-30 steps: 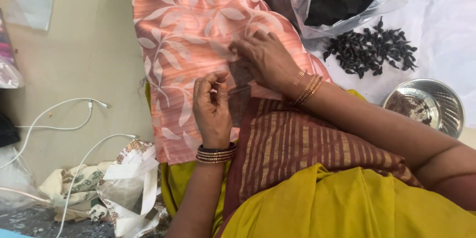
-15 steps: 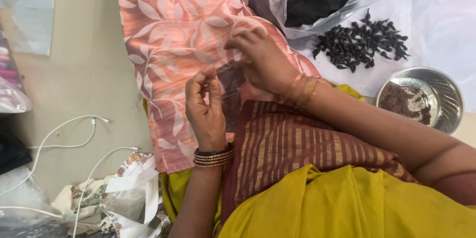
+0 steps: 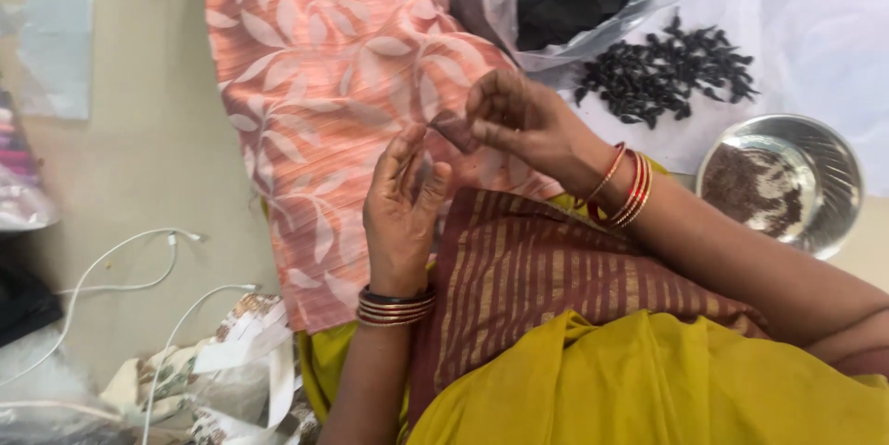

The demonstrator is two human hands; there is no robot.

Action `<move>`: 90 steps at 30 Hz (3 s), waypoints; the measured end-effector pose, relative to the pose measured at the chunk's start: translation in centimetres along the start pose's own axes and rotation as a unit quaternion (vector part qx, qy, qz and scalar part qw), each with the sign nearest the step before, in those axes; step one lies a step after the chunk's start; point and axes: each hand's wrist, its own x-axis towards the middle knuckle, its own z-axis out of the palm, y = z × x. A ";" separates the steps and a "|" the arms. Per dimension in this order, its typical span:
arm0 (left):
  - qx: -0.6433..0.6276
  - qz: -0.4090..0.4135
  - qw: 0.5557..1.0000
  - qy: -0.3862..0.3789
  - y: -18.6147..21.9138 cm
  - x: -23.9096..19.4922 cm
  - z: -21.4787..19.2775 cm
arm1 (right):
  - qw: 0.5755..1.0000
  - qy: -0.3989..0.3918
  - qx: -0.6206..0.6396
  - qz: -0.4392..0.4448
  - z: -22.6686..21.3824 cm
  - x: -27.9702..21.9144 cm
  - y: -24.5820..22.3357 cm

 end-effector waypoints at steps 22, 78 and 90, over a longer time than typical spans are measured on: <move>-0.108 -0.203 0.973 -0.019 1.8 -0.2 1.7 | 0.733 0.402 -0.543 0.074 -17.1 -22.8 6.1; -0.314 -0.309 0.878 -0.188 -3.0 -0.8 3.6 | 0.790 0.054 -0.598 -0.129 2.0 -7.8 -5.0; -0.324 -0.300 0.878 -0.186 -4.3 -0.8 3.4 | 0.811 0.068 -0.575 -0.089 2.1 -7.3 -4.9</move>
